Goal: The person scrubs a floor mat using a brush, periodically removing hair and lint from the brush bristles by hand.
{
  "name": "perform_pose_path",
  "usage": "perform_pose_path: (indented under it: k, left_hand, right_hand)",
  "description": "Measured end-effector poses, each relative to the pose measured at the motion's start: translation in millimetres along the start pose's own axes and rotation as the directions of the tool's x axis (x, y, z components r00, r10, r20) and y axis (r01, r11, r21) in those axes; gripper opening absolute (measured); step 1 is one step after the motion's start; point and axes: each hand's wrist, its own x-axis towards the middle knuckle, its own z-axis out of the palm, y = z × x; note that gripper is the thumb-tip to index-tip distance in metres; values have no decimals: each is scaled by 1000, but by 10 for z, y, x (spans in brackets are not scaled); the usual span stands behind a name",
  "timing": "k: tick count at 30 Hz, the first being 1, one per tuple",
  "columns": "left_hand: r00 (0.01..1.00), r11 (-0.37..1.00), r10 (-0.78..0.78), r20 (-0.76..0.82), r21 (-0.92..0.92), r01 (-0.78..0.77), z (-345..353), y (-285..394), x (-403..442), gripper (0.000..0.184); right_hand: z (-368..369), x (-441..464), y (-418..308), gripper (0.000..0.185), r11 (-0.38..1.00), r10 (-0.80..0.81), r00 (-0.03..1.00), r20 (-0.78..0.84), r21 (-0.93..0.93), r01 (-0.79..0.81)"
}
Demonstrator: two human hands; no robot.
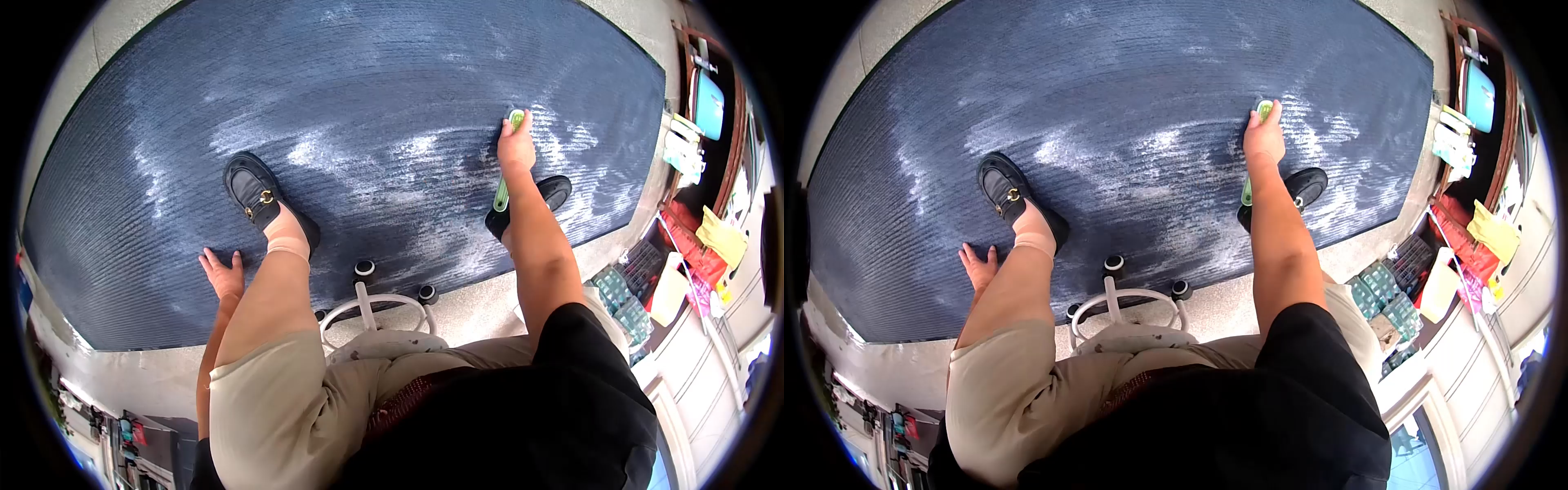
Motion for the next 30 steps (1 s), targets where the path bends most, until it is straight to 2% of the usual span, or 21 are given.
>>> perform_pose_path:
  k: [2, 3, 4, 6, 8, 9, 11, 13, 14, 16, 17, 19, 21, 22, 24, 25, 27, 29, 30]
  left_hand:
    - [1000, 1000, -7, 22, 6, 7, -11, 31, 22, 92]
    - [1000, 1000, -2, 20, 2, 2, 2, 91, 41, 92]
    - [999, 999, -48, 21, 27, 48, 8, 132, 54, 91]
    - [995, 994, -96, 19, 54, 95, 5, 203, 86, 91]
    - [988, 989, -147, 52, 21, 146, -46, 242, 94, 92]
    - [988, 989, -146, 53, 24, 145, -27, 180, 108, 92]
    - [997, 999, -42, 61, 16, 41, 44, -50, 181, 91]
    - [998, 999, -9, 66, 35, 7, 14, -115, 153, 91]
    - [997, 999, -4, 74, 33, 2, -46, -65, 101, 91]
    - [996, 1000, 8, 85, 21, -10, -58, -18, 49, 92]
    - [997, 999, -11, 73, 43, 8, -37, -6, 66, 93]
    - [998, 998, -26, 61, 56, 22, 39, 69, 148, 94]
    - [987, 985, -153, 53, 86, 148, 108, 120, 222, 96]
    - [987, 985, -152, 54, 90, 147, 108, 139, 234, 96]
    - [976, 977, -198, 86, 99, 189, 73, 172, 270, 98]
    - [978, 977, -193, 81, 102, 185, 49, 169, 278, 98]
    - [980, 986, -152, 131, 81, 142, -12, 104, 262, 99]
    - [987, 994, -92, 131, 78, 83, -22, -15, 226, 99]
    - [991, 997, -39, 130, 66, 31, -14, -61, 204, 100]
  right_hand:
    - [62, 6, 39, 59, 991, 120, 990, -74, 74, -114]
    - [57, -171, -175, 60, 989, 119, 993, -21, 93, -116]
    - [170, -410, -350, 61, 993, -1, 1000, -30, 118, 4]
    - [323, -1016, -729, 63, 958, -247, 959, 139, 181, 221]
    - [425, -1482, -872, 60, 848, -526, 773, 355, 148, 509]
    - [358, -1501, -859, 60, 806, -572, 699, 430, 133, 578]
    - [339, -1180, -562, 58, 789, -589, 734, 338, 44, 613]
    - [272, -724, -82, 59, 921, -384, 917, 109, -20, 388]
    - [245, -479, 180, 61, 973, -230, 973, 30, -23, 231]
    - [94, -225, 446, 61, 991, 134, 991, 17, 6, -134]
    - [112, -231, 481, 62, 987, 161, 987, 18, 22, -161]
    - [243, -515, 197, 63, 982, 153, 988, 15, 111, -154]
    - [341, -1060, -251, 65, 982, -88, 993, 82, 173, 72]
    - [444, -1325, -390, 66, 957, -253, 947, 198, 192, 216]
    - [492, -1707, -559, 62, 814, -573, 722, 388, 165, 558]
    - [452, -1650, -556, 61, 750, -641, 651, 406, 151, 644]
    - [338, -1198, -377, 61, 753, -636, 699, 328, 67, 654]
    - [233, -547, -38, 62, 941, -337, 937, 94, 4, 338]
    - [98, -231, 98, 62, 987, -162, 987, 22, 5, 162]
